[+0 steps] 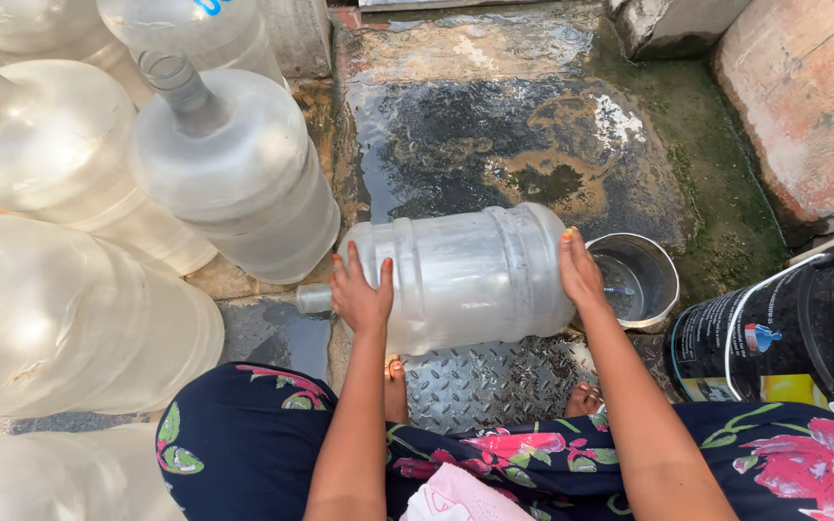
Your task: The person scrubs the exterior of a large plastic water dispenser bottle with a yellow sponge, then lifts and shakes the bottle to drain water. The person continues scrubbing the bottle while it lies on its side.
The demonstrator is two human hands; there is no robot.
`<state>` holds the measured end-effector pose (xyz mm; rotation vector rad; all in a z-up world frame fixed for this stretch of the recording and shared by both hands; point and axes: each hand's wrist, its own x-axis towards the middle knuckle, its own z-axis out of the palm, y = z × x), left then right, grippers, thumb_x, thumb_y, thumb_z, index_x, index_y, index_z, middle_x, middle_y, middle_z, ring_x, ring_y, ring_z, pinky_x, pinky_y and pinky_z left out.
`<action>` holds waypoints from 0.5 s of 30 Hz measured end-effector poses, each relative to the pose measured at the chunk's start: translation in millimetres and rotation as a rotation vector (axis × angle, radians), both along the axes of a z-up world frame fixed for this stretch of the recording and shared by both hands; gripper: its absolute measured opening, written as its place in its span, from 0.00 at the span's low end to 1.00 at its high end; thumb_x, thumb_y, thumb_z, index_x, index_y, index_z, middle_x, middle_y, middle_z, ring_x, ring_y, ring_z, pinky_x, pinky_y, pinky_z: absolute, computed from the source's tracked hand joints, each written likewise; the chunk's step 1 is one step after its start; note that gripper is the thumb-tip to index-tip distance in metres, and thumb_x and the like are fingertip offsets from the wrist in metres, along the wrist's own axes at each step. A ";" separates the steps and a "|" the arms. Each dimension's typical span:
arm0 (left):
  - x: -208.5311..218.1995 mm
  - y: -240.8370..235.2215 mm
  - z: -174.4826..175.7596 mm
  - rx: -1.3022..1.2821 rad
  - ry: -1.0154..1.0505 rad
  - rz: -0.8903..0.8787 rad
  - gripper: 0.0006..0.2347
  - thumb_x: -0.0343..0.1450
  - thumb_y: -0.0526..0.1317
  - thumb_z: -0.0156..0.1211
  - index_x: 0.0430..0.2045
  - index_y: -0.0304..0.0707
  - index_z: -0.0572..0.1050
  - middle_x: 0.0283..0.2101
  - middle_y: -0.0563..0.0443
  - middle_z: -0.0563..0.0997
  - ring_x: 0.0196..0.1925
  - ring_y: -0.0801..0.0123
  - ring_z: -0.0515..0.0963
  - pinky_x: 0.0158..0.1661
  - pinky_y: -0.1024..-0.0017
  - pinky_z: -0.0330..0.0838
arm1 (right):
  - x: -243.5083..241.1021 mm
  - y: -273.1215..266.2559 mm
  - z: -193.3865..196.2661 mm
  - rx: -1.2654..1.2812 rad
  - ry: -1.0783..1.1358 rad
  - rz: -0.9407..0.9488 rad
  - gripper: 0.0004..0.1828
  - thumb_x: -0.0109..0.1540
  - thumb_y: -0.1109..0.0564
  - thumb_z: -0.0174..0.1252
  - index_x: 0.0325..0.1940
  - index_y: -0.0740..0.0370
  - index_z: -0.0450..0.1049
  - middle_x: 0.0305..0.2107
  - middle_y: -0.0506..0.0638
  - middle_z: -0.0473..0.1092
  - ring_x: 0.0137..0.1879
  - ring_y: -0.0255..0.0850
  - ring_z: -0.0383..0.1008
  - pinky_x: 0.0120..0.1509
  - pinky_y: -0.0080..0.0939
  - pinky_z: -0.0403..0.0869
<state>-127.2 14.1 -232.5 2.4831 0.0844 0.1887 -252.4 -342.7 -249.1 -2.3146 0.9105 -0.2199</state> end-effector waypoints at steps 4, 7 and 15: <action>-3.3 -10.5 -18.3 -0.014 -0.067 -0.007 0.30 0.70 0.63 0.54 0.69 0.62 0.61 0.72 0.43 0.61 0.71 0.38 0.60 0.63 0.39 0.55 | 7.0 25.5 -2.8 -0.124 -0.153 -0.075 0.43 0.71 0.27 0.29 0.79 0.60 0.51 0.74 0.63 0.51 0.79 0.59 0.48 0.82 0.54 0.45; 7.1 -12.3 -20.6 -0.028 -0.036 0.000 0.27 0.72 0.59 0.53 0.69 0.65 0.62 0.73 0.47 0.60 0.71 0.38 0.60 0.65 0.40 0.53 | 16.9 81.4 8.5 -0.451 0.031 0.070 0.42 0.69 0.27 0.30 0.78 0.54 0.52 0.76 0.58 0.50 0.81 0.64 0.39 0.82 0.62 0.36; 7.6 -11.8 -12.4 -0.097 -0.005 -0.011 0.25 0.73 0.57 0.51 0.68 0.66 0.63 0.74 0.49 0.61 0.72 0.38 0.60 0.65 0.40 0.53 | 39.6 217.0 35.7 -0.286 -0.165 0.798 0.50 0.67 0.23 0.30 0.81 0.61 0.41 0.77 0.60 0.42 0.82 0.56 0.37 0.83 0.59 0.37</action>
